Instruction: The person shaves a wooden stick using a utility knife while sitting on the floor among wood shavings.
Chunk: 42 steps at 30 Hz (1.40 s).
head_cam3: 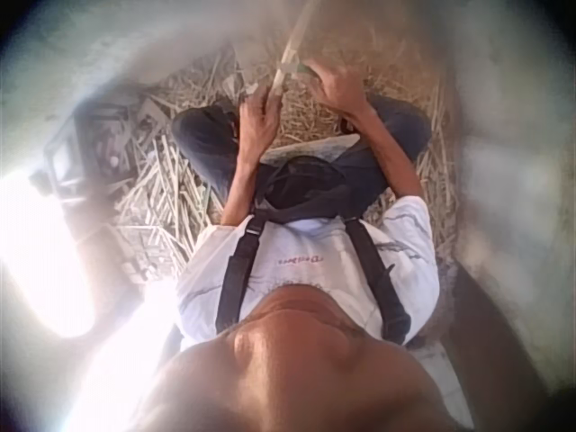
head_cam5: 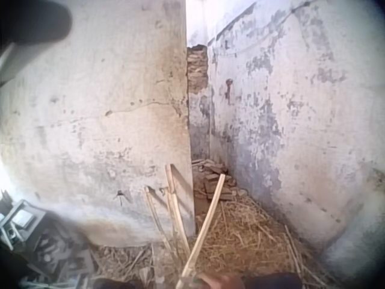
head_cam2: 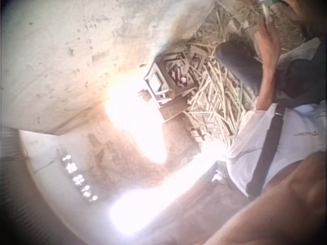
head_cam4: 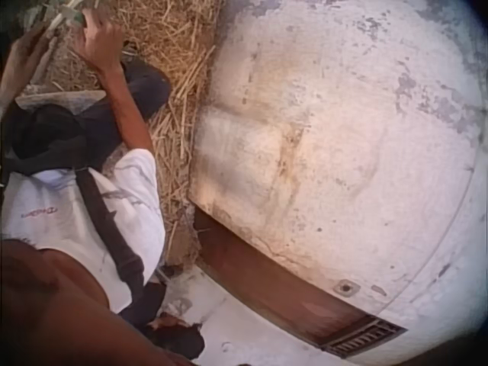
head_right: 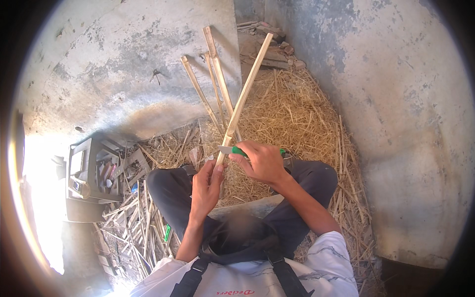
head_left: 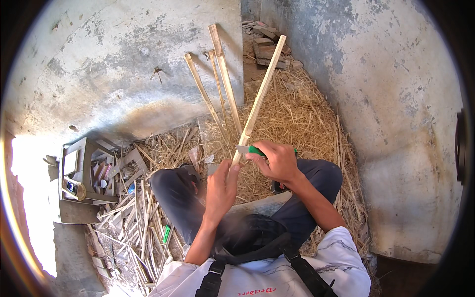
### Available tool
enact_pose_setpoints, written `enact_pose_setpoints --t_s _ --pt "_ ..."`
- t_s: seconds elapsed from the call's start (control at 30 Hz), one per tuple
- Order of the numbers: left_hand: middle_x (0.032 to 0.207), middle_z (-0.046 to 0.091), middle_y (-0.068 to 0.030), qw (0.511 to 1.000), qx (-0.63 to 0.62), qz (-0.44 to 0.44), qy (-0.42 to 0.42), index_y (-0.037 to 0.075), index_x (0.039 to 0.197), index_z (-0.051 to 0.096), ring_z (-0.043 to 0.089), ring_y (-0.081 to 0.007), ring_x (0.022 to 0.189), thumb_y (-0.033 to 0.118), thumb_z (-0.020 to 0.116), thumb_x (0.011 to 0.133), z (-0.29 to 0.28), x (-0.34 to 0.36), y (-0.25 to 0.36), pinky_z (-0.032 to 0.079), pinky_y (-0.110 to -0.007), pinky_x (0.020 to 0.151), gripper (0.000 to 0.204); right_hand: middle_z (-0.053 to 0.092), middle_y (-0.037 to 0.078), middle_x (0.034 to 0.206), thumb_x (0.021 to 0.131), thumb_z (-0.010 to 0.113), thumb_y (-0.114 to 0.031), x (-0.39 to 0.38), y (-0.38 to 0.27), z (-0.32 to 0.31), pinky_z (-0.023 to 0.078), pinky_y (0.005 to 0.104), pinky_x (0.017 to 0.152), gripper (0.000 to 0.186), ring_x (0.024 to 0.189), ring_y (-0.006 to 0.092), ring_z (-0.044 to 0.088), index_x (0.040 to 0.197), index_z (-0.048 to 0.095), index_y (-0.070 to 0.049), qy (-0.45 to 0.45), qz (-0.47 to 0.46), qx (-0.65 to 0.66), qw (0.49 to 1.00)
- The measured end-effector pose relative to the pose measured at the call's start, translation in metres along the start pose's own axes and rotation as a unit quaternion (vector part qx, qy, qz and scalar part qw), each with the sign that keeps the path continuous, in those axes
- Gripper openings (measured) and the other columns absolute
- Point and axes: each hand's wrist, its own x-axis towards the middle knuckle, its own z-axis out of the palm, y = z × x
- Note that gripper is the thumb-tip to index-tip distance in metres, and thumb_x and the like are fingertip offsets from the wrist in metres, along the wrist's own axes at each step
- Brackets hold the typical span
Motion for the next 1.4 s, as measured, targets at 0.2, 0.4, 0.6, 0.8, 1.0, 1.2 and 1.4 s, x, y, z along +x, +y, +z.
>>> enact_pose_setpoints --t_s 0.2,0.4,0.6,0.8,1.0,1.2,1.4 --pt "0.076 0.07 -0.0198 1.0 0.014 -0.005 -0.003 0.0 0.117 0.069 0.073 -0.0322 0.066 0.019 0.062 0.111 0.003 -0.003 -0.002 0.05 -0.044 0.062 0.022 0.078 0.009 0.088 0.101 0.076 -0.041 -0.001 0.001 0.002 0.057 0.0395 0.059 0.034 0.069 0.0283 0.076 0.104 0.078 -0.007 0.039 0.005 -0.028 0.999" --pt "0.074 0.068 -0.0173 1.0 0.002 -0.007 0.001 0.001 0.116 0.069 0.07 -0.0288 0.064 0.02 0.061 0.112 0.004 -0.008 -0.003 0.05 -0.042 0.061 0.021 0.08 0.009 0.089 0.099 0.079 -0.039 0.001 -0.001 0.001 0.057 0.0388 0.059 0.033 0.069 0.0275 0.076 0.103 0.078 -0.007 0.036 -0.004 -0.048 0.998" --pt "0.075 0.056 0.0014 0.984 -0.145 -0.082 -0.059 0.003 0.117 0.068 0.047 -0.0065 0.061 0.026 0.058 0.115 0.004 -0.011 -0.025 0.036 -0.028 0.055 0.025 0.078 0.007 0.085 0.098 0.08 -0.038 0.002 0.0 0.002 0.055 0.0381 0.056 0.029 0.066 0.026 0.074 0.102 0.077 -0.009 0.049 -0.013 -0.054 0.997" --pt "0.075 0.046 0.0073 0.973 -0.182 -0.105 -0.095 0.004 0.118 0.064 0.036 -0.0005 0.059 0.027 0.055 0.117 0.0 -0.01 -0.021 0.028 -0.022 0.052 0.025 0.072 0.005 0.079 0.096 0.081 -0.037 0.004 -0.001 0.001 0.051 0.0388 0.054 0.027 0.062 0.0252 0.07 0.1 0.075 -0.01 0.054 -0.03 -0.07 0.996" --pt "0.074 0.041 0.0089 0.9 -0.352 -0.174 -0.19 0.004 0.118 0.062 0.033 -0.0004 0.059 0.028 0.055 0.118 -0.016 -0.003 -0.017 0.026 -0.022 0.051 0.025 0.07 0.004 0.076 0.096 0.081 -0.037 0.003 -0.002 0.0 0.051 0.0376 0.054 0.026 0.063 0.0239 0.069 0.098 0.073 -0.012 0.071 -0.053 -0.094 0.992" --pt "0.07 0.057 -0.005 0.996 -0.056 -0.034 -0.056 0.002 0.113 0.068 0.053 -0.0134 0.058 0.023 0.062 0.113 -0.011 -0.007 -0.019 0.039 -0.032 0.055 0.022 0.072 0.006 0.078 0.097 0.079 -0.04 0.001 0.003 -0.001 0.052 0.0395 0.057 0.031 0.064 0.0271 0.069 0.102 0.077 -0.009 0.037 -0.029 -0.039 0.998" --pt "0.071 0.062 -0.0141 0.999 0.026 0.008 -0.018 0.001 0.115 0.069 0.062 -0.022 0.059 0.019 0.066 0.109 -0.009 -0.007 -0.023 0.046 -0.038 0.058 0.018 0.07 0.009 0.072 0.1 0.077 -0.043 0.002 0.023 -0.005 0.047 0.0384 0.058 0.038 0.061 0.0245 0.065 0.103 0.081 -0.005 -0.119 0.145 0.185 0.965"
